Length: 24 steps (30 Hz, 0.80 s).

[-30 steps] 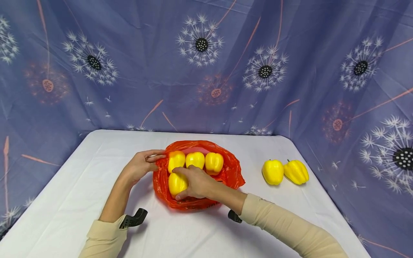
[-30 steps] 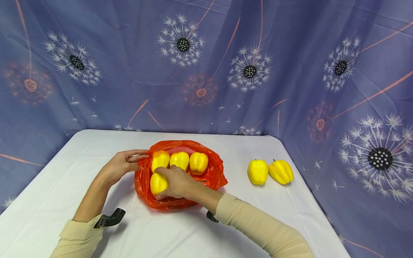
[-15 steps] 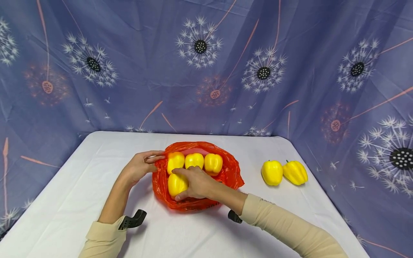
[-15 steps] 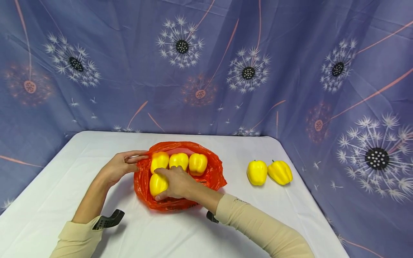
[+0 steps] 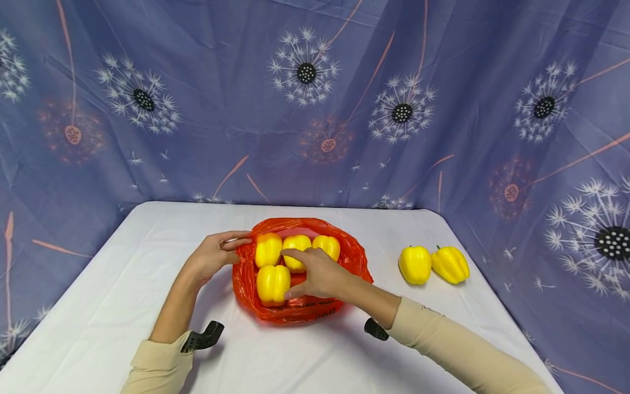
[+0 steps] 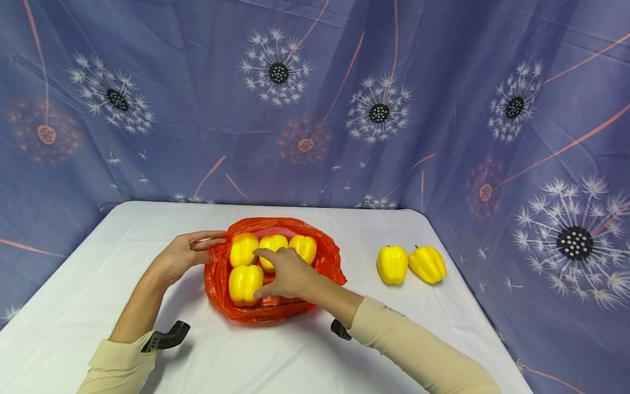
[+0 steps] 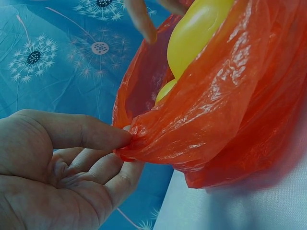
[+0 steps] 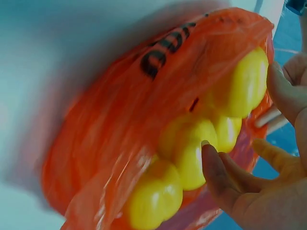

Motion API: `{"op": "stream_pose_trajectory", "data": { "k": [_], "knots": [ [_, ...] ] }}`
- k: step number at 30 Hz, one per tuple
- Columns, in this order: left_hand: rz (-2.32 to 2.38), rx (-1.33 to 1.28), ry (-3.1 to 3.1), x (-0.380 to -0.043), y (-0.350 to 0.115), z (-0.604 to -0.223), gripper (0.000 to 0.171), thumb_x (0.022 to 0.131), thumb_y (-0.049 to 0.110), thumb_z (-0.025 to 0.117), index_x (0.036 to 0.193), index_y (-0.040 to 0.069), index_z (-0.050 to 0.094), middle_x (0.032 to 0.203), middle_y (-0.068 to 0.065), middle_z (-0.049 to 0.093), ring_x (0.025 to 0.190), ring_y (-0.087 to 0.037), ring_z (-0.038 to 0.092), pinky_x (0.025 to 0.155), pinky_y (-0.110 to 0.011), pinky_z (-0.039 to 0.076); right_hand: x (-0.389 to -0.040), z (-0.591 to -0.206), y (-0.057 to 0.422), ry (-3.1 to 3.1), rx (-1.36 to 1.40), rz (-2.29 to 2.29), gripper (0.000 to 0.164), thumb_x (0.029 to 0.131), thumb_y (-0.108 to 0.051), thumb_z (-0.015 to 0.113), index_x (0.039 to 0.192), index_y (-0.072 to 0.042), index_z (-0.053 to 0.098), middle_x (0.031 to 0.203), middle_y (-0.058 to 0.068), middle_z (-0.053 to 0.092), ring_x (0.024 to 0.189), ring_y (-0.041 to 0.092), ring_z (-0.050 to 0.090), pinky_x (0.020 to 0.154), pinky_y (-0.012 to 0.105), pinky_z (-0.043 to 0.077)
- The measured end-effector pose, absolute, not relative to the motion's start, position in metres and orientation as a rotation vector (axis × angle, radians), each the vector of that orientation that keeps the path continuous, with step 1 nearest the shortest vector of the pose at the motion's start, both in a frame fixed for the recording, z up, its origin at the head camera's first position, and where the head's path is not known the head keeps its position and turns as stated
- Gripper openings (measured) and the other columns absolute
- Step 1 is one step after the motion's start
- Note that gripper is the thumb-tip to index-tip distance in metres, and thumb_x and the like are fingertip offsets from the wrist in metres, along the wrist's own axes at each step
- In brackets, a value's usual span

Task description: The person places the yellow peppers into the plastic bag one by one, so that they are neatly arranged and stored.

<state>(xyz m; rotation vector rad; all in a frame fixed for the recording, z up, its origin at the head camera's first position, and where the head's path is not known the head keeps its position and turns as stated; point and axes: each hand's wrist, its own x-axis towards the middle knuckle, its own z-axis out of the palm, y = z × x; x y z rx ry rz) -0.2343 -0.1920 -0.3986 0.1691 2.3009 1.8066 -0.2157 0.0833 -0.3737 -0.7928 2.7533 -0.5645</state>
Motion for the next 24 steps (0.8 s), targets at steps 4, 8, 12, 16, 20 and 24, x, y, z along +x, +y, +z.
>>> {"op": "stream_pose_trajectory", "data": {
  "k": [4, 8, 12, 16, 20, 24],
  "knots": [
    [1.814, 0.186, 2.298, -0.235, -0.191, -0.399, 0.066, 0.083, -0.012, 0.054, 0.148, 0.0, 0.05, 0.144, -0.022, 0.057, 0.14, -0.036, 0.048, 0.079, -0.021, 0.053, -0.216, -0.367, 0.101, 2.777, -0.733, -0.59, 0.088, 0.075, -0.042, 0.088, 0.152, -0.028, 0.047, 0.143, 0.008, 0.06, 0.137, 0.037, 0.047, 0.109, 0.055, 0.044],
    [1.813, 0.193, 2.308, -0.234, -0.192, -0.399, 0.066, 0.083, -0.012, 0.054, 0.147, -0.001, 0.05, 0.144, -0.022, 0.058, 0.139, -0.036, 0.049, 0.079, -0.022, 0.053, -0.219, -0.361, 0.119, 2.815, -0.695, -0.6, 0.083, 0.076, -0.033, 0.089, 0.149, -0.025, 0.05, 0.142, 0.009, 0.06, 0.137, 0.038, 0.047, 0.11, 0.057, 0.041],
    [1.813, 0.198, 2.308, -0.233, -0.192, -0.399, 0.066, 0.083, -0.011, 0.054, 0.148, -0.001, 0.049, 0.144, -0.023, 0.057, 0.14, -0.037, 0.048, 0.08, -0.022, 0.053, -0.224, -0.354, 0.138, 2.87, -0.68, -0.635, 0.079, 0.075, -0.028, 0.09, 0.146, -0.02, 0.053, 0.139, 0.011, 0.063, 0.133, 0.041, 0.05, 0.109, 0.06, 0.041],
    [1.812, 0.188, 2.303, -0.234, -0.192, -0.399, 0.065, 0.083, -0.011, 0.054, 0.148, -0.001, 0.049, 0.144, -0.022, 0.057, 0.141, -0.036, 0.048, 0.08, -0.021, 0.053, -0.23, -0.35, 0.157, 2.93, -0.652, -0.657, 0.078, 0.075, -0.028, 0.089, 0.145, -0.018, 0.054, 0.135, 0.012, 0.065, 0.125, 0.04, 0.057, 0.103, 0.06, 0.046],
    [1.817, 0.183, 2.292, -0.234, -0.192, -0.4, 0.066, 0.083, -0.012, 0.054, 0.148, 0.0, 0.049, 0.145, -0.022, 0.057, 0.141, -0.036, 0.048, 0.08, -0.021, 0.053, -0.236, -0.346, 0.177, 2.983, -0.588, -0.666, 0.078, 0.075, -0.03, 0.089, 0.144, -0.019, 0.054, 0.129, 0.015, 0.066, 0.114, 0.037, 0.061, 0.092, 0.056, 0.052],
    [1.823, 0.191, 2.284, -0.234, -0.192, -0.4, 0.066, 0.083, -0.012, 0.054, 0.148, 0.0, 0.049, 0.145, -0.022, 0.057, 0.141, -0.036, 0.047, 0.079, -0.021, 0.052, -0.24, -0.344, 0.197, 3.052, -0.568, -0.66, 0.079, 0.075, -0.032, 0.088, 0.144, -0.018, 0.054, 0.123, 0.018, 0.067, 0.106, 0.035, 0.06, 0.086, 0.053, 0.051]
  ]
}}
